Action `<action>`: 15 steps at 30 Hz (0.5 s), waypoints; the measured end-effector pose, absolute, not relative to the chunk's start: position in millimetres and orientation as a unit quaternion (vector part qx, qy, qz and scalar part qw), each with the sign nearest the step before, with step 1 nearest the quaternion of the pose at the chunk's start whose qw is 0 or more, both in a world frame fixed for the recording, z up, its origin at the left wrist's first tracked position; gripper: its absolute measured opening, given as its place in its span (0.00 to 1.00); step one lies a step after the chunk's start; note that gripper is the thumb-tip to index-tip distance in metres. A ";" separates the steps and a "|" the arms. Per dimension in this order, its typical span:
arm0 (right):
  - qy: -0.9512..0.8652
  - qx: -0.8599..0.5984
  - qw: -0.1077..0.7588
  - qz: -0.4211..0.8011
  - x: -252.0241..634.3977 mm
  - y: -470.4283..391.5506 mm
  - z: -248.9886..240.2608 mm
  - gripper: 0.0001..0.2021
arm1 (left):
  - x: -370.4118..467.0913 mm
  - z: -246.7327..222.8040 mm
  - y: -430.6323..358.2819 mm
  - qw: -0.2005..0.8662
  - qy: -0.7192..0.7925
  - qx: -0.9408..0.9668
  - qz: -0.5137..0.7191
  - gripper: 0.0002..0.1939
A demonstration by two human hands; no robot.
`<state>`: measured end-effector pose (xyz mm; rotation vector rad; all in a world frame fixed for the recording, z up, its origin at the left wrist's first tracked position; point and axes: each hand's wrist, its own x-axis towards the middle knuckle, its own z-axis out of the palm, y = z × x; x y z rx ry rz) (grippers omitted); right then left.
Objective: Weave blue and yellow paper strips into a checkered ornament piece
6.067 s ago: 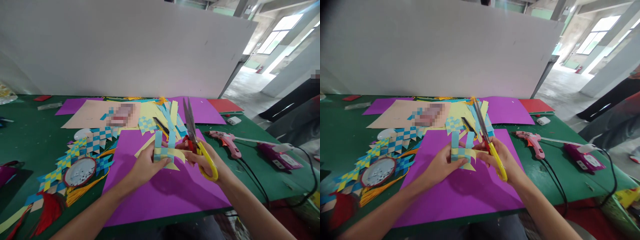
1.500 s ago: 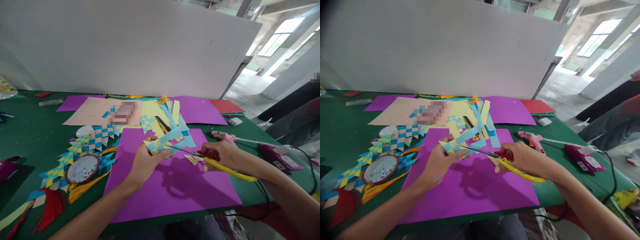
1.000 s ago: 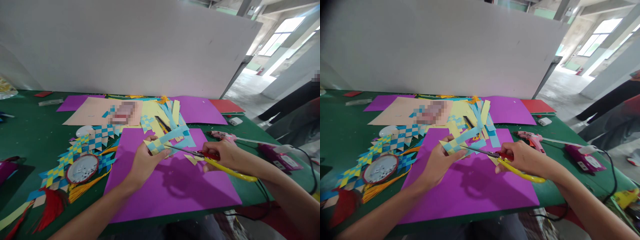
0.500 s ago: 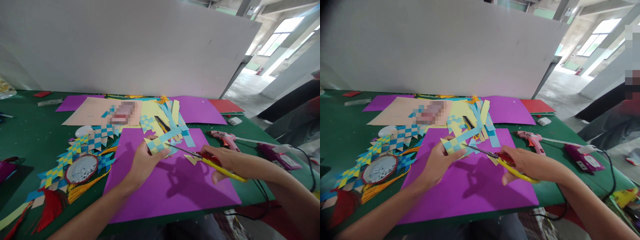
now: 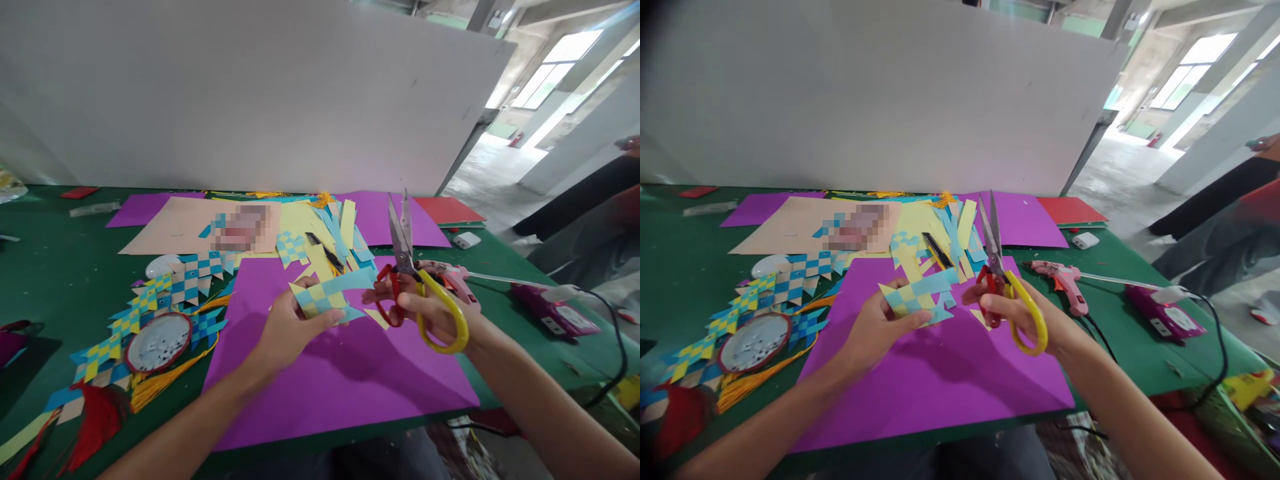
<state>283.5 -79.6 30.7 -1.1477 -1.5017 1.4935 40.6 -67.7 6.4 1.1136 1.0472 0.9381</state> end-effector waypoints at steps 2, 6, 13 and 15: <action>-0.561 -0.438 0.370 0.597 265.2 -79.4 27.3 0.15 | 41.0 6.4 -68.9 0.623 0.457 0.495 0.397 0.29; -0.537 -0.402 0.387 0.633 242.0 -80.2 23.5 0.11 | 41.8 4.5 -69.9 0.601 0.454 0.527 0.393 0.26; -0.400 -0.384 0.420 0.718 235.7 -80.7 15.4 0.11 | 41.3 7.6 -70.2 0.642 0.409 0.530 0.372 0.22; -0.367 -0.389 0.414 0.737 235.9 -81.1 14.0 0.13 | 40.9 8.9 -71.1 0.655 0.405 0.522 0.368 0.23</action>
